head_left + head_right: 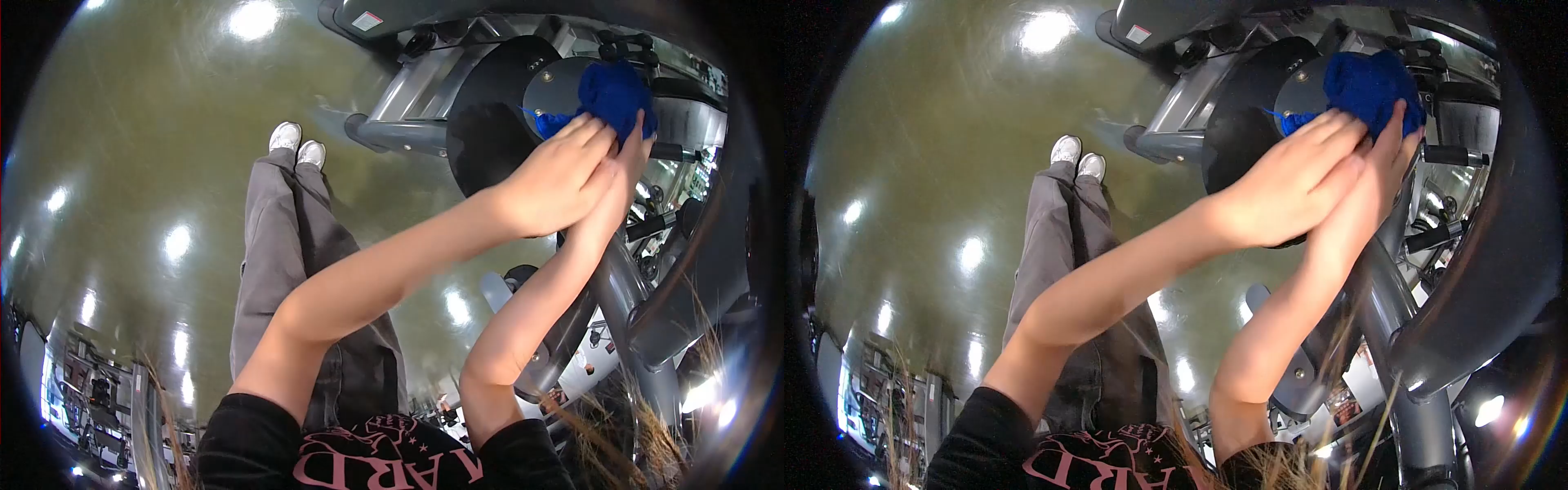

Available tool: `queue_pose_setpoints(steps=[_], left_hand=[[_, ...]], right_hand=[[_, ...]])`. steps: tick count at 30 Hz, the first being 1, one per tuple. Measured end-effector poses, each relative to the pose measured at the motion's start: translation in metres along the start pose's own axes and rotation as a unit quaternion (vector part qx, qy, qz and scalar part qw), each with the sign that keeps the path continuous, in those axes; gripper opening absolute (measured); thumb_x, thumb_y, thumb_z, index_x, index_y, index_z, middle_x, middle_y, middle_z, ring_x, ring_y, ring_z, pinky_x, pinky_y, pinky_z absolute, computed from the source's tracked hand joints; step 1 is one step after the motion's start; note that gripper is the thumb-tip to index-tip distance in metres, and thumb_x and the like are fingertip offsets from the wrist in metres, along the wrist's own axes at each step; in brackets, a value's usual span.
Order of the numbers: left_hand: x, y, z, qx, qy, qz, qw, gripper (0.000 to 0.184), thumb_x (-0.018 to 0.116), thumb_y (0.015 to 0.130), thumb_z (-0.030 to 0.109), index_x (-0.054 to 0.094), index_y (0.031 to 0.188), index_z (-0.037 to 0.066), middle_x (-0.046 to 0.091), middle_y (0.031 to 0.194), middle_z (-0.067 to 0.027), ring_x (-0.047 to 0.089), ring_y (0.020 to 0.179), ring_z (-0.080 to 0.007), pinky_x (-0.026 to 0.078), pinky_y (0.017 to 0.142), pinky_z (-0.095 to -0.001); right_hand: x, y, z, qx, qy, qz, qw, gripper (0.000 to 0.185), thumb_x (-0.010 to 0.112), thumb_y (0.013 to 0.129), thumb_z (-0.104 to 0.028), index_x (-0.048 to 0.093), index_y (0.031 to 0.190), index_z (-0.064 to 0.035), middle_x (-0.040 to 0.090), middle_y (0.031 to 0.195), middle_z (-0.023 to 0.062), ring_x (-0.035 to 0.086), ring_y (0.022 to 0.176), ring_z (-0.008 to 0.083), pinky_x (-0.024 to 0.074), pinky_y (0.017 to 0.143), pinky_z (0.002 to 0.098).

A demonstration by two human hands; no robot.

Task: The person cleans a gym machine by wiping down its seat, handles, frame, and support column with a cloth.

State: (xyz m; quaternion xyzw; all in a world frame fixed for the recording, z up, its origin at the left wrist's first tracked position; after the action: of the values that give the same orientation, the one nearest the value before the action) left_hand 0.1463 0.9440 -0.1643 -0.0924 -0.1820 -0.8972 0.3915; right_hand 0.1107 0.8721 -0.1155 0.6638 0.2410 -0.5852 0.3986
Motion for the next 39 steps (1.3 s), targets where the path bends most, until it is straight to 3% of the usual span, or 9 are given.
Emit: queue_pose_setpoints(steps=[4, 7, 11, 17, 21, 23, 27, 32, 39], left_hand=[[0.0, -0.033, 0.01, 0.06, 0.034, 0.05, 0.996, 0.04, 0.047, 0.087, 0.015, 0.042, 0.117, -0.011, 0.046, 0.118, -0.0278, 0.041, 0.116, -0.0402, 0.033, 0.098, -0.0442], [-0.005, -0.051, 0.017, -0.005, -0.018, 0.03, 0.999, 0.041, 0.05, 0.086, 0.014, 0.042, 0.117, -0.011, 0.045, 0.118, -0.0273, 0.041, 0.115, -0.0413, 0.034, 0.098, -0.0445], [-0.024, -0.072, 0.025, -0.103, -0.029, -0.034, 0.994, 0.036, 0.055, 0.081, 0.006, 0.045, 0.112, -0.008, 0.045, 0.114, -0.0234, 0.045, 0.108, -0.0361, 0.039, 0.09, -0.0397], [-0.053, -0.087, 0.03, -0.279, 0.052, 0.095, 0.954, 0.031, 0.056, 0.077, 0.0, 0.047, 0.107, -0.002, 0.045, 0.11, -0.0185, 0.044, 0.104, -0.0313, 0.038, 0.09, -0.0387], [-0.048, -0.078, 0.028, -0.1, 0.054, 0.045, 0.992, 0.047, 0.055, 0.077, 0.0, 0.043, 0.122, 0.0, 0.036, 0.131, -0.0201, 0.033, 0.124, -0.0378, 0.029, 0.101, -0.0429], [-0.035, -0.077, 0.023, -0.116, 0.009, -0.065, 0.991, 0.052, 0.052, 0.084, 0.013, 0.037, 0.132, 0.002, 0.024, 0.141, -0.0235, 0.017, 0.132, -0.0438, 0.019, 0.105, -0.0472], [-0.03, -0.062, 0.016, -0.094, 0.059, -0.065, 0.992, 0.051, 0.053, 0.085, 0.018, 0.04, 0.132, 0.005, 0.024, 0.141, -0.0222, 0.02, 0.13, -0.0452, 0.02, 0.105, -0.0484], [-0.011, -0.045, 0.011, 0.0, 0.119, -0.065, 0.991, 0.059, 0.067, 0.072, 0.027, 0.049, 0.125, 0.009, 0.038, 0.134, -0.0139, 0.03, 0.125, -0.04, 0.03, 0.101, -0.0487], [-0.001, -0.016, 0.002, 0.049, 0.116, 0.017, 0.992, 0.05, 0.066, 0.072, 0.014, 0.052, 0.118, 0.002, 0.049, 0.123, -0.0122, 0.039, 0.12, -0.0364, 0.034, 0.099, -0.0488]], right_hand=[[-0.009, -0.033, -0.006, 0.054, 0.072, -0.03, 0.995, 0.052, 0.046, 0.087, -0.019, 0.033, 0.135, -0.006, 0.033, 0.139, 0.0205, 0.027, 0.132, 0.0325, 0.0253, 0.106, 0.0369], [-0.019, -0.051, -0.027, 0.064, 0.044, -0.069, 0.995, 0.049, 0.041, 0.089, -0.008, 0.033, 0.137, -0.012, 0.024, 0.142, 0.0251, 0.024, 0.133, 0.0334, 0.0286, 0.103, 0.0388], [-0.028, -0.066, -0.042, 0.089, 0.076, -0.088, 0.989, 0.046, 0.038, 0.086, 0.002, 0.046, 0.129, -0.0092, 0.032, 0.141, 0.0187, 0.028, 0.131, 0.0339, 0.0267, 0.105, 0.0388], [-0.04, -0.078, -0.048, 0.027, 0.041, -0.136, 0.989, 0.045, 0.044, 0.076, 0.008, 0.057, 0.116, -0.0057, 0.041, 0.135, 0.0168, 0.031, 0.128, 0.0396, 0.0264, 0.104, 0.0435], [-0.048, -0.081, -0.05, 0.002, 0.056, -0.13, 0.99, 0.047, 0.042, 0.069, 0.01, 0.061, 0.109, -0.0044, 0.049, 0.128, 0.0174, 0.036, 0.125, 0.0401, 0.0281, 0.103, 0.0455], [-0.052, -0.082, -0.048, 0.005, 0.094, -0.131, 0.987, 0.046, 0.041, 0.067, 0.011, 0.063, 0.105, -0.003, 0.052, 0.124, 0.0176, 0.038, 0.124, 0.0398, 0.0289, 0.102, 0.0457], [-0.052, -0.097, -0.035, 0.132, 0.29, 0.007, 0.948, 0.042, 0.037, 0.072, 0.012, 0.055, 0.11, 0.0059, 0.042, 0.13, 0.0239, 0.037, 0.125, 0.0364, 0.0278, 0.105, 0.0461], [-0.05, -0.102, -0.028, 0.097, 0.295, 0.062, 0.948, 0.043, 0.037, 0.081, 0.002, 0.04, 0.124, 0.0065, 0.031, 0.138, 0.0244, 0.029, 0.13, 0.0322, 0.0212, 0.109, 0.0436], [-0.03, -0.097, -0.029, 0.102, 0.313, 0.074, 0.941, 0.043, 0.041, 0.086, -0.005, 0.036, 0.127, 0.005, 0.026, 0.141, 0.0231, 0.027, 0.131, 0.0316, 0.0196, 0.109, 0.0428]])
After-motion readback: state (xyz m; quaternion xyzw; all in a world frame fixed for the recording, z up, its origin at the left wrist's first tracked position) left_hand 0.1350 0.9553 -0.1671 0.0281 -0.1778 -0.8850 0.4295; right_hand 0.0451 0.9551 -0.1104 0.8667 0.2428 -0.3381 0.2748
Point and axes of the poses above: each hand's wrist, its own y-axis towards the middle knuckle, its own x-axis out of the palm, z = x × y, the point moved 3 cm from there along y, towards the middle knuckle
